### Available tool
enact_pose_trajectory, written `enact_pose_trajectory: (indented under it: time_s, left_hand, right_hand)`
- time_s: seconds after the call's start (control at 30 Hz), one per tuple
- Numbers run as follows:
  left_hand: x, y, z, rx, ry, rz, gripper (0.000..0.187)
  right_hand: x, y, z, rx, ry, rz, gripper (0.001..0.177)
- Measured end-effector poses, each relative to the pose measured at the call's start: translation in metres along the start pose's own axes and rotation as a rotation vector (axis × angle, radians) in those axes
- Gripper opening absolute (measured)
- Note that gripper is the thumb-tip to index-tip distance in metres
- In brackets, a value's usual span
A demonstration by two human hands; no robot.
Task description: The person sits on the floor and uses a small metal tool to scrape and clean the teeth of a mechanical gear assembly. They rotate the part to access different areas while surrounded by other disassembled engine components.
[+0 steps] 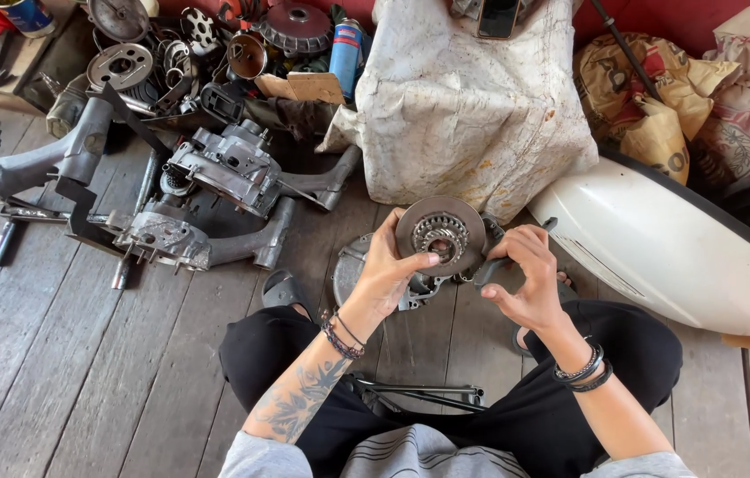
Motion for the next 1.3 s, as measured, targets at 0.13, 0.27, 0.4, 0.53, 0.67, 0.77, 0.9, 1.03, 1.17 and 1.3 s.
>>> enact_pose_trajectory:
  time_s: [0.13, 0.27, 0.4, 0.53, 0.67, 0.77, 0.9, 1.03, 1.17, 1.3]
  left_hand:
    - [-0.012, 0.004, 0.005, -0.025, -0.1, -0.016, 0.049]
    - [-0.02, 0.008, 0.018, -0.103, -0.177, -0.035, 0.046]
    - [-0.018, 0.009, 0.016, -0.15, -0.197, -0.047, 0.043]
    - [-0.022, 0.009, 0.017, -0.149, -0.183, -0.054, 0.043]
    - [-0.024, 0.009, 0.023, -0.14, -0.138, -0.03, 0.041]
    - [-0.026, 0.009, 0.022, -0.132, -0.131, -0.037, 0.041]
    - [-0.027, 0.008, 0.026, -0.138, -0.118, -0.016, 0.042]
    - [-0.021, 0.01, 0.024, -0.106, -0.123, -0.021, 0.048]
    - [-0.023, 0.013, 0.023, -0.032, -0.145, 0.026, 0.049]
    - [-0.006, 0.018, 0.007, 0.121, -0.162, 0.21, 0.032]
  right_hand:
    - [-0.003, -0.003, 0.014, 0.006, 0.092, -0.019, 0.07]
    - [0.007, -0.006, 0.024, -0.036, 0.213, -0.003, 0.061]
    - [0.0, 0.003, 0.016, -0.004, 0.184, 0.001, 0.07]
    - [0.004, -0.004, 0.023, -0.013, 0.214, -0.035, 0.062]
    - [0.016, -0.006, 0.021, -0.093, 0.233, -0.013, 0.06]
    - [0.008, -0.004, 0.017, -0.088, 0.196, -0.051, 0.061]
    - [0.015, -0.008, 0.024, -0.159, 0.276, -0.045, 0.056]
    - [0.021, -0.009, 0.022, -0.286, 0.188, -0.042, 0.042]
    - [0.015, -0.015, 0.003, -0.405, 0.018, -0.102, 0.02]
    - [0.005, -0.015, -0.005, -0.432, -0.05, -0.171, 0.014]
Point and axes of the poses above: each hand's wrist, its own y-axis away from the middle knuckle, its own x-axis out of the back of the hand, z = x × y, the point moved 1 cm from there along -y, towards the middle knuckle, and after that the axes turned 3 degrees about z, right-handed, at the moved point
